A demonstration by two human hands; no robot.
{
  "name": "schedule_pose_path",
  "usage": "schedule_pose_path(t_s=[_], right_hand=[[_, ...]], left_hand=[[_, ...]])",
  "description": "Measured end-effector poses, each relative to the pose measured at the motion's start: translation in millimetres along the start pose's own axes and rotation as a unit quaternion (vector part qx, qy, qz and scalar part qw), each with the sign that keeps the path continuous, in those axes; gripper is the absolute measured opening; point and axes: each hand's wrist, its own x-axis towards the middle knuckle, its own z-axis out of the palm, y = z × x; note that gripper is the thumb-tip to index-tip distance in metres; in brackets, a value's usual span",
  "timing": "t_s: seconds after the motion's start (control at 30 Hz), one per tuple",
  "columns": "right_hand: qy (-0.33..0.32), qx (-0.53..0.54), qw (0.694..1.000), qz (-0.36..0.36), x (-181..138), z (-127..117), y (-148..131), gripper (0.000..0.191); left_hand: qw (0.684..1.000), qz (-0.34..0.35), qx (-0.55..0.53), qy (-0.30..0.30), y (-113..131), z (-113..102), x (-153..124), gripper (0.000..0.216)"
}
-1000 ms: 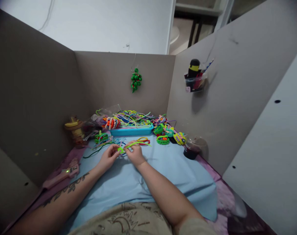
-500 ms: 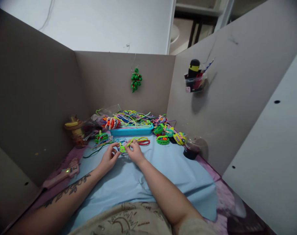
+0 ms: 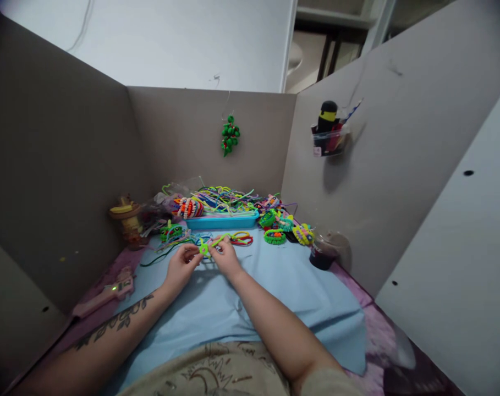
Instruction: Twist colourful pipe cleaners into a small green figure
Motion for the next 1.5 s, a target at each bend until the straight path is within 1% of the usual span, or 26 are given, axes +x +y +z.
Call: schedule_pose_path(t_s=[0.13, 0.27, 0.4, 0.47, 0.6, 0.7, 0.73, 0.8, 0.83, 0.87, 0.93, 0.97, 1.0, 1.17, 1.27, 1.33, 1.4, 1.5], right_hand=[[-0.013, -0.004, 1.0, 0.001, -1.1, 0.9, -1.7, 0.02], [-0.02, -0.008, 1.0, 0.018, -0.8, 1.4, -0.4, 0.023], [-0.024, -0.019, 0.999, 0.023, 1.3, 0.4, 2.7, 0.02], [-0.006, -0.04, 0.999, 0.027, 2.2, -1.3, 2.9, 0.018], [0.051, -0.084, 0.995, 0.022, 2.0, -6.6, 0.6, 0.021], [0.095, -0.104, 0.99, 0.019, 1.8, -11.5, 2.8, 0.009], [0.11, -0.11, 0.988, 0.018, 2.2, -13.4, 5.1, 0.012], [0.13, -0.126, 0.983, 0.018, 4.2, -17.6, 11.0, 0.026], [0.132, -0.137, 0.982, 0.015, 5.6, -19.9, 14.0, 0.029], [0.129, -0.149, 0.98, 0.01, 7.2, -22.3, 16.5, 0.027], [0.117, -0.17, 0.978, -0.01, 10.2, -26.7, 19.0, 0.014], [0.112, -0.175, 0.978, -0.02, 11.3, -28.4, 19.0, 0.01], [0.11, -0.176, 0.978, -0.027, 12.0, -29.6, 18.3, 0.01], [0.1, -0.115, 0.988, -0.025, 11.2, -26.6, 14.0, 0.011], [0.087, -0.022, 0.996, 0.018, 10.3, -21.2, 14.9, 0.01], [0.081, 0.052, 0.994, 0.042, 10.1, -18.2, 14.6, 0.011], [0.081, 0.103, 0.991, 0.039, 9.7, -16.0, 12.2, 0.013], [0.073, 0.124, 0.989, 0.011, 8.5, -13.9, 5.4, 0.012]], left_hand=[[1.0, 0.004, 0.001, 0.021, 5.8, 0.4, -1.1, 0.027], [1.0, 0.005, -0.009, 0.015, 8.0, 0.4, -1.1, 0.027], [1.0, -0.014, -0.02, 0.014, 5.8, 0.7, 1.2, 0.028], [0.999, -0.026, -0.024, 0.023, 3.8, 0.3, 3.2, 0.029], [0.997, -0.036, -0.037, 0.05, -0.9, -1.8, 7.5, 0.031], [0.997, -0.039, -0.042, 0.058, -2.8, -3.2, 9.0, 0.032], [0.997, -0.039, -0.043, 0.059, -2.9, -3.5, 9.2, 0.032], [0.996, -0.041, -0.044, 0.059, -2.3, -3.5, 9.3, 0.032], [0.996, -0.043, -0.044, 0.058, -1.8, -3.4, 9.2, 0.032], [0.996, -0.045, -0.045, 0.056, -1.3, -3.3, 9.1, 0.031], [0.996, -0.049, -0.049, 0.054, -0.5, -3.0, 9.0, 0.032], [0.996, -0.05, -0.051, 0.052, -0.4, -3.0, 9.0, 0.032], [0.996, -0.051, -0.051, 0.051, -0.4, -3.1, 9.0, 0.033], [0.998, -0.048, -0.043, 0.023, -0.7, -3.4, 8.6, 0.032], [0.999, -0.045, -0.029, 0.011, 0.5, -2.7, 7.3, 0.031], [0.999, -0.045, -0.022, -0.001, 1.6, -2.1, 6.2, 0.03], [0.999, -0.045, -0.023, -0.016, 2.7, -1.4, 5.2, 0.029], [0.998, -0.043, -0.022, -0.031, 5.0, -0.3, 3.7, 0.028]])
